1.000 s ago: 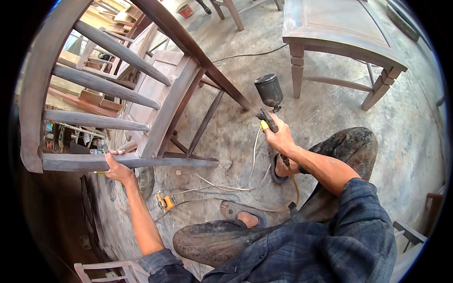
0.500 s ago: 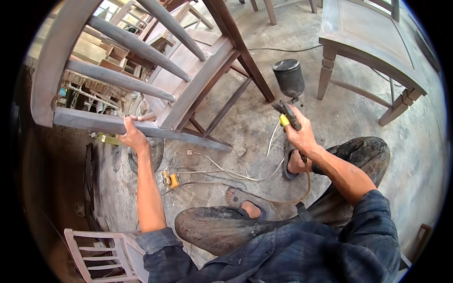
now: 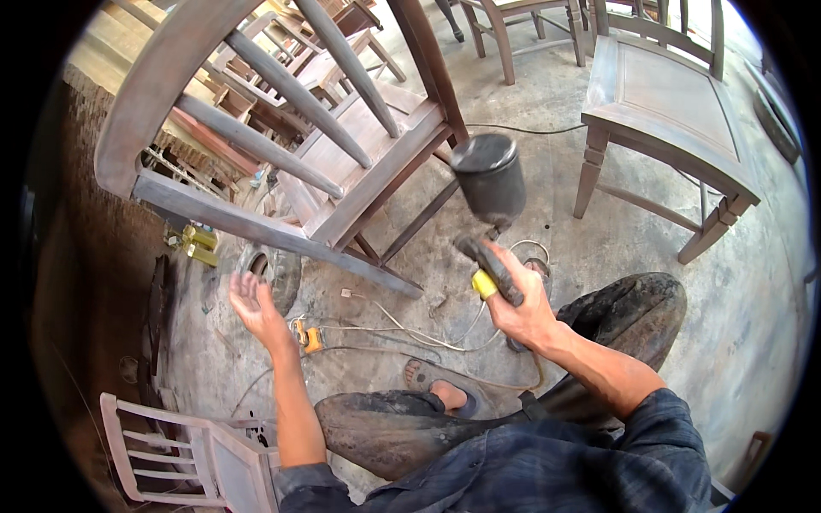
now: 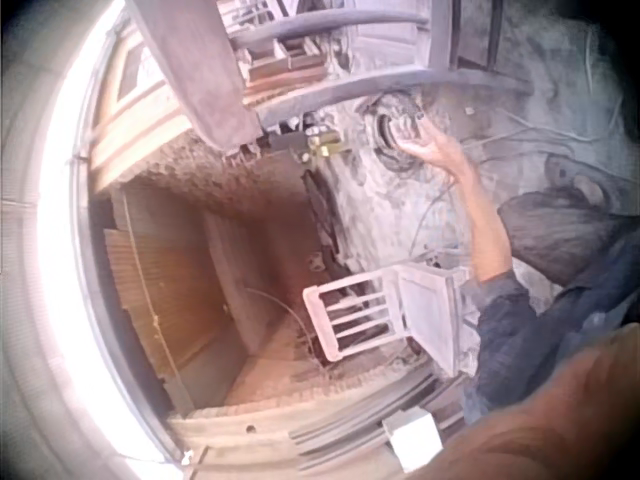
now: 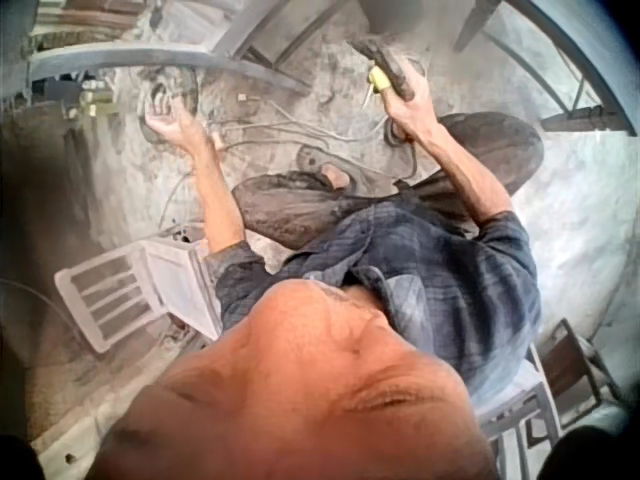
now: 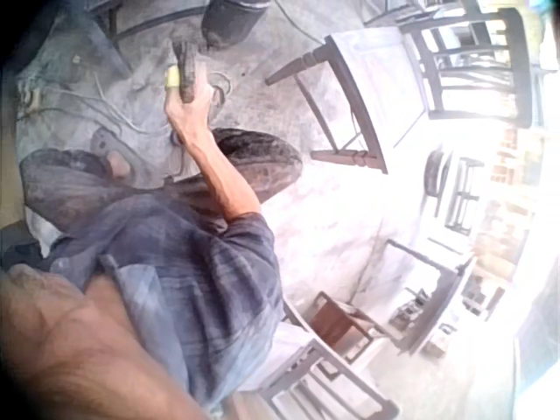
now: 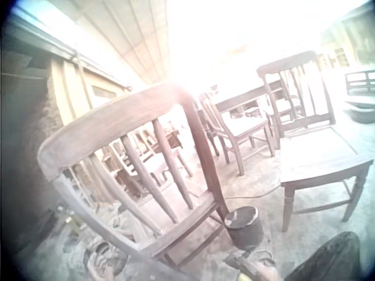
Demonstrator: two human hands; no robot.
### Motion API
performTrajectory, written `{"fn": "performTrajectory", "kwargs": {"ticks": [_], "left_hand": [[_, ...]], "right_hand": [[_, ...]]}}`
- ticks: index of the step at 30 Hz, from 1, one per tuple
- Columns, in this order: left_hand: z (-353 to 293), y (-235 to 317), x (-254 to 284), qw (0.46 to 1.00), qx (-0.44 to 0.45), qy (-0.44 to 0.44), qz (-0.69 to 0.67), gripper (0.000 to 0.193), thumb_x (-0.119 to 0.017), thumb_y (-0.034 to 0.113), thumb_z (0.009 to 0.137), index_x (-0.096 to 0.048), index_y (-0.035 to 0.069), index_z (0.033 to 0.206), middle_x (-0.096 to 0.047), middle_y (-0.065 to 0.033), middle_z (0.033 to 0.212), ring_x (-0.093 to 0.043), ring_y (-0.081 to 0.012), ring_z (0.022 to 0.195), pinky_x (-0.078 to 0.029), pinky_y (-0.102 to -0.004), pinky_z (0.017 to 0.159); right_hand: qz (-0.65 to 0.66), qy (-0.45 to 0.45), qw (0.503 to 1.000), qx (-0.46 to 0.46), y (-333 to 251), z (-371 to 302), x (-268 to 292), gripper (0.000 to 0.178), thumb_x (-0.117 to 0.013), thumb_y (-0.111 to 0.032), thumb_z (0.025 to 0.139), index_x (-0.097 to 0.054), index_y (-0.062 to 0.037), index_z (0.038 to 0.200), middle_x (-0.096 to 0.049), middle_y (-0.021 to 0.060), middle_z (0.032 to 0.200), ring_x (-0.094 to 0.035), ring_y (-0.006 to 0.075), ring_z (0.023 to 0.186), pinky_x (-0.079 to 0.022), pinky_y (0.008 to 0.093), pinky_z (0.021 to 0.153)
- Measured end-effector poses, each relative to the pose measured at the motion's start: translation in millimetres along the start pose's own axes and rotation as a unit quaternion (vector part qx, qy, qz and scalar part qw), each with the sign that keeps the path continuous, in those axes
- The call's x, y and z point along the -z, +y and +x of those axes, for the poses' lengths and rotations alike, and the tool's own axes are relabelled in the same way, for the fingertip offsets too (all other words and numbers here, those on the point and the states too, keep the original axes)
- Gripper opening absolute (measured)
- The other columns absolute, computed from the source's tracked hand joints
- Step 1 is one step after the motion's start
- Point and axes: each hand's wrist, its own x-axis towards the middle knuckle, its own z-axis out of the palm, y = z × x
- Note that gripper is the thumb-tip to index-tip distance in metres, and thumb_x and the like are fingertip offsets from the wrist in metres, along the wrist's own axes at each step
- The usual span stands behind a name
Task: The person uses a spray gun to apply a coat of paint to a wooden chair. They hold the chair with one hand and maneuver the spray gun with the other, covering the legs, seat, and backrest.
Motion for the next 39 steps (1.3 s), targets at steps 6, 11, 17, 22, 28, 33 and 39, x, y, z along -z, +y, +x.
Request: {"fn": "performTrajectory", "kwargs": {"ticks": [6, 11, 17, 22, 28, 33, 39], "left_hand": [[-26.2, -37.4, 37.3, 0.998, 0.056, -0.016, -0.011, 0.036, -0.059, 0.009, 0.100, -0.051, -0.002, 0.133, -0.063, -0.0140, 0.118, -0.064, -0.0197, 0.103, -0.056, -0.0332, 0.086], [-30.7, -48.7, 41.1, 0.990, 0.125, -0.060, 0.004, 0.033, -0.059, 0.007, 0.099, -0.052, -0.003, 0.130, -0.067, -0.0129, 0.100, -0.066, -0.0161, 0.085, -0.057, -0.0296, 0.072], [-33.3, -63.5, 49.6, 0.954, 0.218, -0.195, 0.059, 0.030, -0.060, 0.007, 0.099, -0.053, -0.002, 0.127, -0.069, -0.0091, 0.087, -0.064, -0.0116, 0.072, -0.052, -0.0243, 0.060], [-42.6, -69.4, 49.5, 0.912, 0.268, -0.285, 0.123, 0.028, -0.062, 0.013, 0.098, -0.058, -0.003, 0.120, -0.068, -0.0099, 0.081, -0.064, -0.0129, 0.064, -0.052, -0.0260, 0.053], [-47.5, -70.5, 51.7, 0.892, 0.279, -0.329, 0.134, 0.031, -0.064, 0.019, 0.098, -0.060, -0.004, 0.119, -0.068, -0.0089, 0.079, -0.063, -0.0128, 0.063, -0.052, -0.0264, 0.054], [-47.6, -59.0, 46.2, 0.868, 0.282, -0.375, 0.164, 0.034, -0.065, 0.027, 0.097, -0.064, -0.002, 0.115, -0.070, -0.0064, 0.078, -0.061, -0.0097, 0.062, -0.050, -0.0259, 0.055], [-45.7, -56.9, 37.9, 0.858, 0.278, -0.397, 0.172, 0.035, -0.064, 0.027, 0.098, -0.064, -0.003, 0.115, -0.070, -0.0070, 0.078, -0.061, -0.0095, 0.062, -0.049, -0.0259, 0.054]], "right_hand": [[0.045, 0.034, 0.998, -0.012, -20.8, 7.9, -11.5, 0.044, -0.059, -0.002, 0.094, -0.053, 0.0023, 0.138, -0.062, 0.0024, 0.089, -0.058, 0.0087, 0.074, -0.048, 0.0247, 0.067], [0.022, -0.042, 0.999, -0.020, -16.1, -16.0, -30.0, 0.050, -0.063, 0.003, 0.090, -0.054, 0.0042, 0.139, -0.068, 0.0116, 0.103, -0.063, 0.0129, 0.091, -0.051, 0.0280, 0.082], [0.058, -0.124, 0.990, 0.017, -27.6, -29.4, -63.0, 0.049, -0.063, 0.004, 0.089, -0.055, 0.0029, 0.138, -0.069, 0.0194, 0.115, -0.065, 0.0158, 0.102, -0.050, 0.0288, 0.088], [0.056, -0.139, 0.988, 0.048, -20.0, -24.8, -72.9, 0.050, -0.063, 0.003, 0.090, -0.055, -0.0001, 0.140, -0.070, 0.0176, 0.114, -0.065, 0.0149, 0.098, -0.050, 0.0286, 0.085], [0.035, -0.114, 0.993, 0.008, -14.0, -21.8, -60.3, 0.054, -0.062, 0.006, 0.087, -0.053, 0.0018, 0.140, -0.068, 0.0199, 0.122, -0.067, 0.0207, 0.108, -0.049, 0.0297, 0.094], [0.070, -0.130, 0.989, -0.004, -10.0, -26.4, -60.0, 0.054, -0.061, 0.006, 0.087, -0.054, 0.0018, 0.140, -0.068, 0.0198, 0.119, -0.066, 0.0193, 0.109, -0.048, 0.0301, 0.095], [0.065, -0.157, 0.985, 0.028, -12.2, -22.4, -81.0, 0.049, -0.062, 0.000, 0.093, -0.053, 0.0031, 0.140, -0.066, 0.0108, 0.114, -0.058, 0.0122, 0.102, -0.047, 0.0272, 0.090]]}}
